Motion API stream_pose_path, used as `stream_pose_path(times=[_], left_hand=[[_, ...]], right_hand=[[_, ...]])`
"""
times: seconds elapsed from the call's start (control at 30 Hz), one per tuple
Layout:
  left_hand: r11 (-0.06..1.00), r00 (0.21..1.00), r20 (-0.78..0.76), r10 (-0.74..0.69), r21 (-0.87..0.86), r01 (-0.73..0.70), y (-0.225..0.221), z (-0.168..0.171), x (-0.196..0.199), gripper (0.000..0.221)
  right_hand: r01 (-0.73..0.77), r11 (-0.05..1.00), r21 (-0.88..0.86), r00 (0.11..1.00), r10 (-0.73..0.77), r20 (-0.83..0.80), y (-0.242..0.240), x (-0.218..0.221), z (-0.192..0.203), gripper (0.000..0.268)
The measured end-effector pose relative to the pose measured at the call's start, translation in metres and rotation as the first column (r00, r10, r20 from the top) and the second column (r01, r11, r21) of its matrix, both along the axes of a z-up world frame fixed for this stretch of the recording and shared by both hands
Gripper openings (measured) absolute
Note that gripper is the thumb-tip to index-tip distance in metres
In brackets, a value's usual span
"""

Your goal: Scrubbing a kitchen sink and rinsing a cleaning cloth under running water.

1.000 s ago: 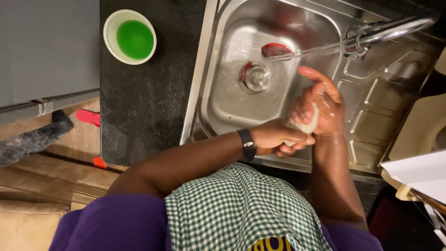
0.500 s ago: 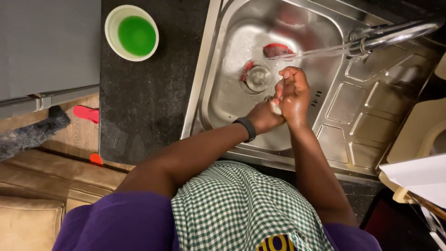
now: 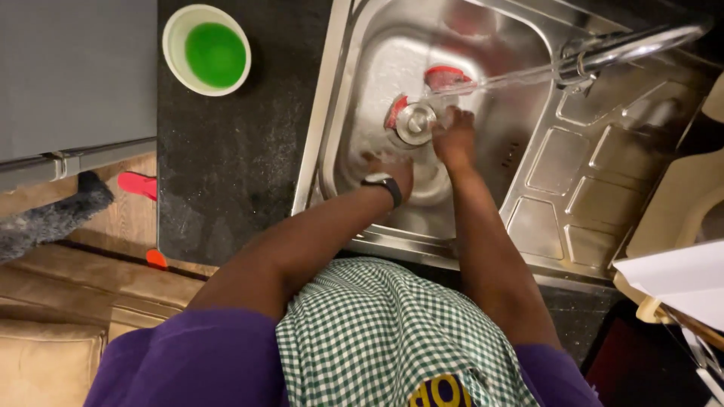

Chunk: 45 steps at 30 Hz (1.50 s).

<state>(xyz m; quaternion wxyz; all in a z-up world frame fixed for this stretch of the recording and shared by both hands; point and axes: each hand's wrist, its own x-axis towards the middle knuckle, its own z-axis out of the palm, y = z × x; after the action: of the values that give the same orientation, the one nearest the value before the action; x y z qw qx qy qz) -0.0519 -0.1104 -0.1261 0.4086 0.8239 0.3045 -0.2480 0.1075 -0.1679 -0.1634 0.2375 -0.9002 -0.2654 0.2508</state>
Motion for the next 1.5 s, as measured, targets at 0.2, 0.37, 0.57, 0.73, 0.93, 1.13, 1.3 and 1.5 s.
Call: stream_pose_path(times=[0.2, 0.37, 0.57, 0.73, 0.93, 1.13, 1.3, 1.5], left_hand=[[0.957, 0.953, -0.248, -0.175, 0.185, 0.224, 0.042, 0.056, 0.013, 0.052], [0.889, 0.880, -0.354, -0.315, 0.214, 0.404, 0.049, 0.085, 0.016, 0.054], [0.742, 0.785, -0.219, -0.579, 0.259, 0.619, 0.035, 0.071, -0.018, 0.041], [0.820, 0.907, -0.008, -0.422, 0.423, 0.386, 0.023, 0.106, -0.044, 0.026], [0.750, 0.796, 0.484, -0.363, 0.659, -0.058, 0.030, 0.136, -0.077, 0.007], [0.788, 0.921, 0.276, -0.275, 0.613, 0.052, 0.037, 0.163, -0.086, 0.010], [0.858, 0.885, 0.293, -0.363, 0.475, 0.194, 0.044, 0.133, -0.105, 0.026], [0.842, 0.821, 0.303, -0.483, 0.417, 0.342, 0.042, 0.119, -0.111, 0.049]], right_hand=[[-0.077, 0.882, -0.465, 0.997, 0.076, -0.021, 0.033, -0.009, 0.025, 0.068], [-0.011, 0.991, -0.132, 0.991, -0.007, -0.134, 0.003, 0.020, -0.039, 0.036], [-0.452, 0.702, -0.550, 0.891, 0.325, -0.317, 0.006, 0.012, 0.077, 0.038], [-0.693, 0.494, -0.525, 0.714, 0.375, -0.591, -0.005, -0.022, 0.110, 0.057], [-0.711, 0.546, -0.442, 0.702, 0.577, -0.417, 0.024, -0.019, 0.064, 0.050], [-0.474, 0.824, -0.310, 0.877, 0.473, -0.084, 0.070, -0.032, -0.012, 0.054], [-0.580, 0.770, -0.266, 0.802, 0.598, -0.015, 0.067, -0.036, -0.044, 0.043], [-0.294, 0.948, 0.119, 0.956, 0.294, 0.023, 0.065, 0.038, -0.002, 0.034]])
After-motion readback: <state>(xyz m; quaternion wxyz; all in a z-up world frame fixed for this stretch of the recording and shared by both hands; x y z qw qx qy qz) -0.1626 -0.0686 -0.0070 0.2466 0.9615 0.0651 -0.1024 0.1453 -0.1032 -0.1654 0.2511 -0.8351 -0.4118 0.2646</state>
